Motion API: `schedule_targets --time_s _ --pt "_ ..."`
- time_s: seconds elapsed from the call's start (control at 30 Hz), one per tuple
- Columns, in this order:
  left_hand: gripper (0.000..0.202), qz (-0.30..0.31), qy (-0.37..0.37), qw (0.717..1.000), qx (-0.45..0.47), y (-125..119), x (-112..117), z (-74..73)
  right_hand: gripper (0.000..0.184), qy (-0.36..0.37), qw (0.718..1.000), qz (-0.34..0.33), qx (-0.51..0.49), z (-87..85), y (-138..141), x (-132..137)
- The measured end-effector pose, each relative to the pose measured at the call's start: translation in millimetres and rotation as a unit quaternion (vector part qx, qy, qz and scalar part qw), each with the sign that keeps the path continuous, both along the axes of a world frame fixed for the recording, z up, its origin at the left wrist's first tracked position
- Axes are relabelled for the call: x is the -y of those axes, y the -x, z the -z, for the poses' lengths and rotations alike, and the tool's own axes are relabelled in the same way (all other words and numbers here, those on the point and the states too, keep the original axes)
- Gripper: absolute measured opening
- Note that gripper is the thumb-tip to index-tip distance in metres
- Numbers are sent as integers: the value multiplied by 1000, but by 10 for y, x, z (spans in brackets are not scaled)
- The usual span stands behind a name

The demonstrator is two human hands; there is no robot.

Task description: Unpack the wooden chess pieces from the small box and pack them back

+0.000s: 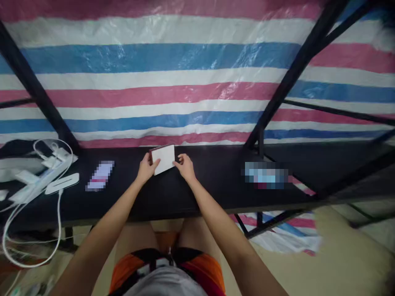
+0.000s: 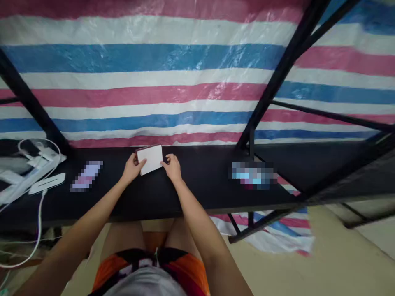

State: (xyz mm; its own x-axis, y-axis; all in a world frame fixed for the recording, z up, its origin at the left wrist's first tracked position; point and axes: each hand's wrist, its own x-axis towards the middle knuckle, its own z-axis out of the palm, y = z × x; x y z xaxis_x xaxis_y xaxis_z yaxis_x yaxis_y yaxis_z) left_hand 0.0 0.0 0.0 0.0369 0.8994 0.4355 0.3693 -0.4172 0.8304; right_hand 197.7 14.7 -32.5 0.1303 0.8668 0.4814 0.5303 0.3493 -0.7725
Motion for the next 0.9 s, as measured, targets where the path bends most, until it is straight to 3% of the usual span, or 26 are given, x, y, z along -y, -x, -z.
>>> schedule_targets --time_s 0.1,0.2,0.33,0.4,0.47,0.6,0.67,0.73,0.83,0.9 --pt "38 -53 3 996 -74 -62 33 30 29 -11 997 -77 -8 -31 106 55" --pt "46 -66 -7 990 -123 -102 85 40 41 10 988 -146 -45 -81 177 127" --pt "61 51 -70 985 -152 -173 175 52 52 65 971 -215 -77 -133 174 179" --pt "62 117 -94 975 -163 -215 200 66 47 83 969 -218 -88 -132 137 157" --pt "56 141 -102 971 -167 -233 188 76 40 91 967 -204 -120 -120 94 117" --pt "40 53 -94 983 -151 -128 48 76 40 108 949 -203 -215 -108 45 66" --pt "49 -15 -56 993 -102 -28 -44 71 41 129 932 -227 -250 -113 42 67" --pt "61 -37 29 999 -23 63 -113 67 42 147 920 -246 -265 -114 42 69" --pt "71 42 172 981 81 137 -148 65 42 157 926 -229 -256 -106 24 52" --pt "73 94 215 965 114 144 -135 64 41 160 940 -191 -232 -101 -1 34"
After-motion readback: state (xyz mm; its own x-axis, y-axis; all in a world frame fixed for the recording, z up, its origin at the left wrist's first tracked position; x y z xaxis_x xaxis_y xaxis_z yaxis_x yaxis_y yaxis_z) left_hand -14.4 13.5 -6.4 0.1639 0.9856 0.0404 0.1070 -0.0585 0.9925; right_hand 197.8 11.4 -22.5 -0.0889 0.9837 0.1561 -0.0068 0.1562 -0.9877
